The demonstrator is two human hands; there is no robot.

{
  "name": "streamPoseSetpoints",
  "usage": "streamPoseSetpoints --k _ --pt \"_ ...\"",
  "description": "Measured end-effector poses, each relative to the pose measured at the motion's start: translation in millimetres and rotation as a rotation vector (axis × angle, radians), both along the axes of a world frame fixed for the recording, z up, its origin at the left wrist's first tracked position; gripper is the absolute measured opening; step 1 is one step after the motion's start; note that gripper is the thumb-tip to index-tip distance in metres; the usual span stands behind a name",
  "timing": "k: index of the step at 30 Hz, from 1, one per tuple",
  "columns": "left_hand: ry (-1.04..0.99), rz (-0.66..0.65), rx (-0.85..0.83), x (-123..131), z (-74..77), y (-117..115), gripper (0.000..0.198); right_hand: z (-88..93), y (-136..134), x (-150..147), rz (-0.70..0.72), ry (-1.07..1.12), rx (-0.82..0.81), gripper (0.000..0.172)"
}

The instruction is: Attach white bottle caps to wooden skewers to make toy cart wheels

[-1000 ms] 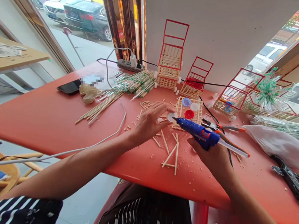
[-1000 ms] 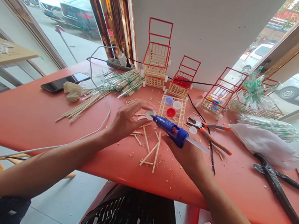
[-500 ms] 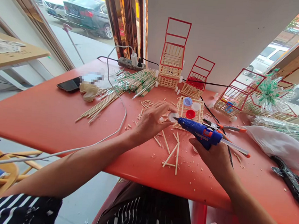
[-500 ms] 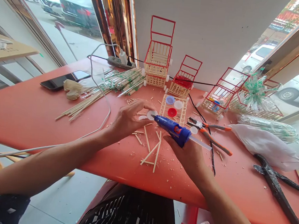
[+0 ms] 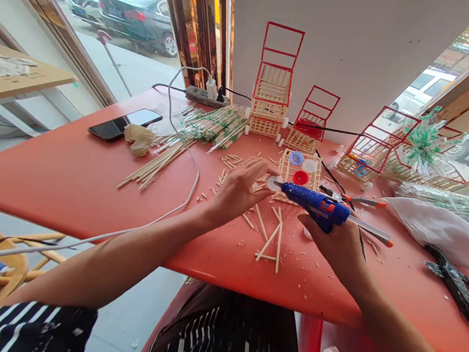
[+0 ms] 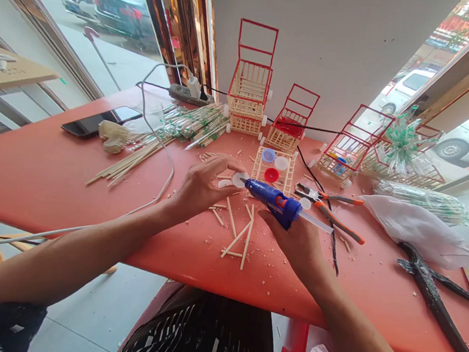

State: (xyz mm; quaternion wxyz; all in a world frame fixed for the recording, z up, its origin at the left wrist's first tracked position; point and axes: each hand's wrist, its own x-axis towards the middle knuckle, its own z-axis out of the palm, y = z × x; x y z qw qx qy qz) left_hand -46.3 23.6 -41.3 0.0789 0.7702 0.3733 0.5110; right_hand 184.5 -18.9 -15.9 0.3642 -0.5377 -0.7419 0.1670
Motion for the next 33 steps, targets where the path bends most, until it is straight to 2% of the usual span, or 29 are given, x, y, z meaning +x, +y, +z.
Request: streamPoseSetpoints --k 11,14,19,33 --pt "-0.104 -0.075 -0.203 2.3 -0.5 0.2 0.020 0.9 0.7 1.1 -0.026 -0.020 0.008 0.024" --pt "-0.103 -0.071 -0.204 2.4 0.6 0.0 0.020 1.0 0.0 1.8 -0.049 -0.038 -0.004 0.024" --pt "-0.077 -0.047 -0.208 1.3 1.2 0.3 0.021 3.2 -1.0 -0.2 0.000 -0.001 -0.003 0.019" --pt "-0.060 -0.050 -0.171 1.3 0.4 -0.2 0.019 2.9 0.3 -0.7 -0.021 -0.022 -0.015 0.023"
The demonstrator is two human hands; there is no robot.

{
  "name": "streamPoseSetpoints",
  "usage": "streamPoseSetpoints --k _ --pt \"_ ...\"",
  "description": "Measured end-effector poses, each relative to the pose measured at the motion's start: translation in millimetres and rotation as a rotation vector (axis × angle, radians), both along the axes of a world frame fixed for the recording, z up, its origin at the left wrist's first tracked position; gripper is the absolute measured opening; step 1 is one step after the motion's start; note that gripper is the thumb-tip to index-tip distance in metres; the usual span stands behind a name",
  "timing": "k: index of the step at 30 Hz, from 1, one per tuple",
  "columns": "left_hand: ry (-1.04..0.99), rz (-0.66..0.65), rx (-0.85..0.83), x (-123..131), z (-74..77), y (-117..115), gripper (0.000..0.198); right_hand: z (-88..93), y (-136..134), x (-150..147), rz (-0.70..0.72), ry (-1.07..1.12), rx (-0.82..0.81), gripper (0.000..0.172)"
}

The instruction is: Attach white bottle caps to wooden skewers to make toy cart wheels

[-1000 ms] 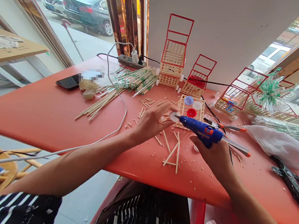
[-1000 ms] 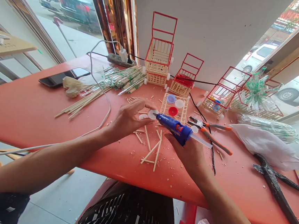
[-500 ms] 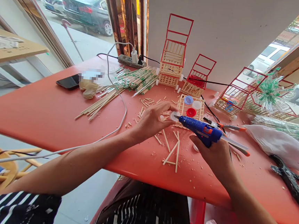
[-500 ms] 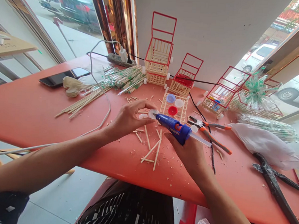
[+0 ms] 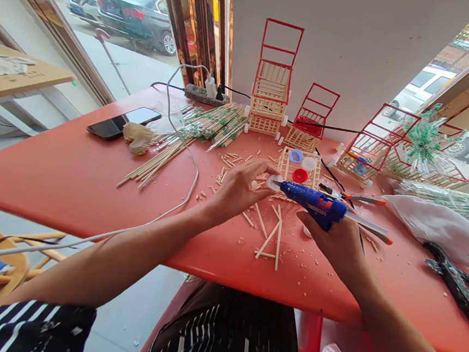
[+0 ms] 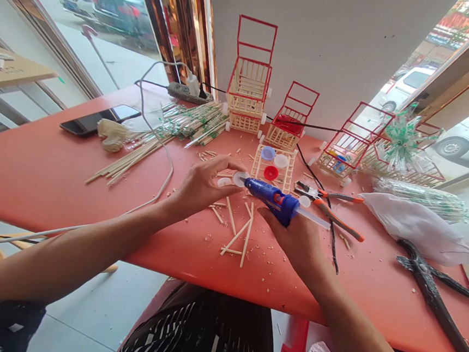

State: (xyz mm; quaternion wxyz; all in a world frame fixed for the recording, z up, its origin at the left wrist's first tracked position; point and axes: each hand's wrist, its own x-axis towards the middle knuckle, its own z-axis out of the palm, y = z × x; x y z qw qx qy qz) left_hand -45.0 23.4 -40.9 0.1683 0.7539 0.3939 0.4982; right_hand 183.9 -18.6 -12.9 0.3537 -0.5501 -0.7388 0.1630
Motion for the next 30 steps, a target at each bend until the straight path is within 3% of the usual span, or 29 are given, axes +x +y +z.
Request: streamPoseSetpoints --k 18,30 --pt "0.010 0.007 0.001 1.4 2.4 -2.1 0.020 0.1 -1.4 0.2 -0.042 -0.005 -0.016 0.030" --pt "0.013 0.007 -0.001 1.7 2.7 -3.1 0.021 -1.4 -1.6 3.5 -0.016 -0.028 -0.001 0.025"
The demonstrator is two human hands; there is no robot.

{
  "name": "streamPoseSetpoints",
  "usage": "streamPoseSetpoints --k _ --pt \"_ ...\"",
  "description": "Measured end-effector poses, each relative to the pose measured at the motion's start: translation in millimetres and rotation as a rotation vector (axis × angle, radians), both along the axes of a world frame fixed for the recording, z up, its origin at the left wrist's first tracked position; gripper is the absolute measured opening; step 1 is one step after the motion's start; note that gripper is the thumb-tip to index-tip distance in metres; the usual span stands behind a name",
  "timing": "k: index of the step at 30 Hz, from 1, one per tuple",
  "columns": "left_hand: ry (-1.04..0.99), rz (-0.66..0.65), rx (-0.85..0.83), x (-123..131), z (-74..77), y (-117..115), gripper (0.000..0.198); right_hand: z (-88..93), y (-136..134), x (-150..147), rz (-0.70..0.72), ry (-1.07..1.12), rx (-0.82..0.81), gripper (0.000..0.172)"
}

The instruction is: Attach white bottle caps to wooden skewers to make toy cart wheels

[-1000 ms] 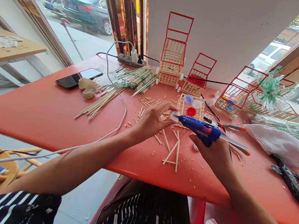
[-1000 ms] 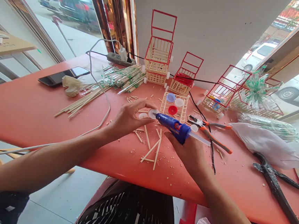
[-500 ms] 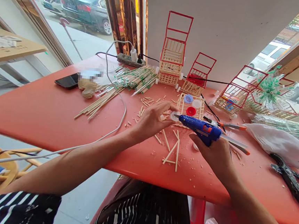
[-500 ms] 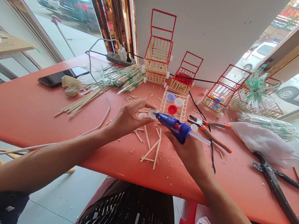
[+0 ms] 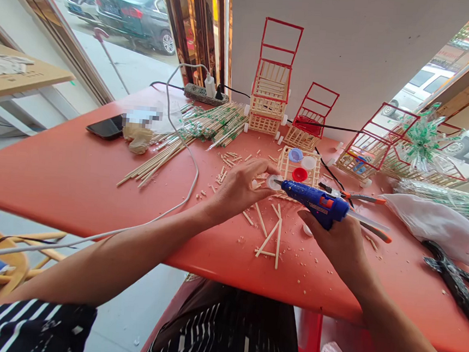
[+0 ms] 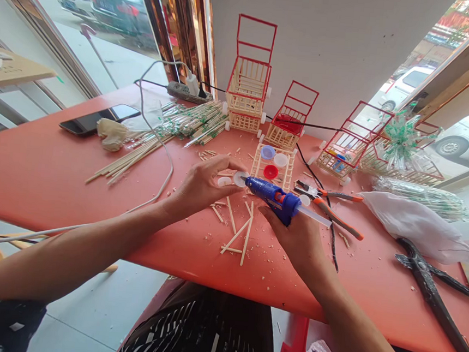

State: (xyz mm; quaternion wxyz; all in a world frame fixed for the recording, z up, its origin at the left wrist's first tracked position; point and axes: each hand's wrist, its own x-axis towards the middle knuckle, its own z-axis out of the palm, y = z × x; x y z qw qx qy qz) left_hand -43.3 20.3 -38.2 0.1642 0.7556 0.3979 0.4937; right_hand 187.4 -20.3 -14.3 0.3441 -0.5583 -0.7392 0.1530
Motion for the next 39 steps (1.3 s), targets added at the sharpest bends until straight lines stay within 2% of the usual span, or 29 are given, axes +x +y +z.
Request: streamPoseSetpoints --k 8,22,33,39 --pt "-0.003 -0.005 0.039 0.1 -1.4 0.7 0.020 -2.3 1.7 0.5 -0.007 -0.008 0.024 0.025" --pt "-0.013 0.020 -0.023 0.7 -0.3 0.0 0.020 0.3 -1.0 -0.1 -0.047 -0.024 0.009 0.027" --pt "-0.018 0.013 -0.036 0.1 3.3 -2.0 0.019 0.1 -3.0 0.9 -0.019 -0.043 0.027 0.029" --pt "0.011 0.010 -0.025 -0.1 0.1 0.1 0.019 0.0 -1.3 -0.6 0.003 -0.021 0.049 0.027"
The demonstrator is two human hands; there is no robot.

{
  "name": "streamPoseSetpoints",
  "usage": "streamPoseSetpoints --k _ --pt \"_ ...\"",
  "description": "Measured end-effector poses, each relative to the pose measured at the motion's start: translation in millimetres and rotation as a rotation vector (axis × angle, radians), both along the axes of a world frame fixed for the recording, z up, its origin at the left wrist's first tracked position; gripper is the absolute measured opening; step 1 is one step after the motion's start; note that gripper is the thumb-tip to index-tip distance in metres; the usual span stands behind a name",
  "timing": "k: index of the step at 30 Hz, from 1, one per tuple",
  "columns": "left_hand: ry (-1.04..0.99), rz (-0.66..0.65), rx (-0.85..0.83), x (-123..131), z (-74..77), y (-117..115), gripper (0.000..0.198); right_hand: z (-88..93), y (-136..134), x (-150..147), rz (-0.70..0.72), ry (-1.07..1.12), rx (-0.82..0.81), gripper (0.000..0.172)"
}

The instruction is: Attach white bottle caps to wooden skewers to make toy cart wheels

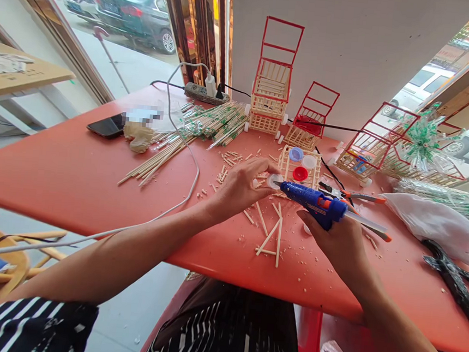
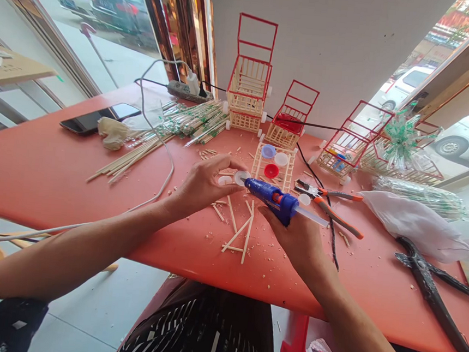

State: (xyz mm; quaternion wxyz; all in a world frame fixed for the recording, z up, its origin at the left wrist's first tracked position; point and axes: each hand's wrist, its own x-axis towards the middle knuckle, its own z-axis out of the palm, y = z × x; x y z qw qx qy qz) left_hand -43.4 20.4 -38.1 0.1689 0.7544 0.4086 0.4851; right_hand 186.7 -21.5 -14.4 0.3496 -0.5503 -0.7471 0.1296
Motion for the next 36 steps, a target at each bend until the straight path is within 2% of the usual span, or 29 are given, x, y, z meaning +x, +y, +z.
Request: streamPoseSetpoints --k 9,15,18,23,33,36 --pt "0.009 -0.003 0.002 -0.2 -3.0 -0.4 0.020 2.6 -0.3 -1.0 -0.015 -0.024 -0.034 0.028" --pt "0.002 -0.003 0.024 0.3 -2.8 -0.2 0.020 0.3 1.0 2.7 -0.051 -0.065 0.031 0.029" --pt "-0.001 0.003 0.012 0.7 -1.4 -0.4 0.021 0.3 1.8 3.4 -0.028 -0.083 0.030 0.029" --pt "-0.006 0.006 -0.002 0.2 0.4 -0.4 0.020 -2.0 2.4 3.8 -0.068 -0.100 0.039 0.033" --pt "0.010 -0.009 0.026 -0.1 -2.0 0.6 0.018 2.4 0.0 -3.5 0.036 -0.010 0.032 0.021" --pt "0.021 -0.003 0.018 0.7 -2.6 -0.1 0.018 0.5 0.8 -1.3 0.010 -0.034 0.037 0.023"
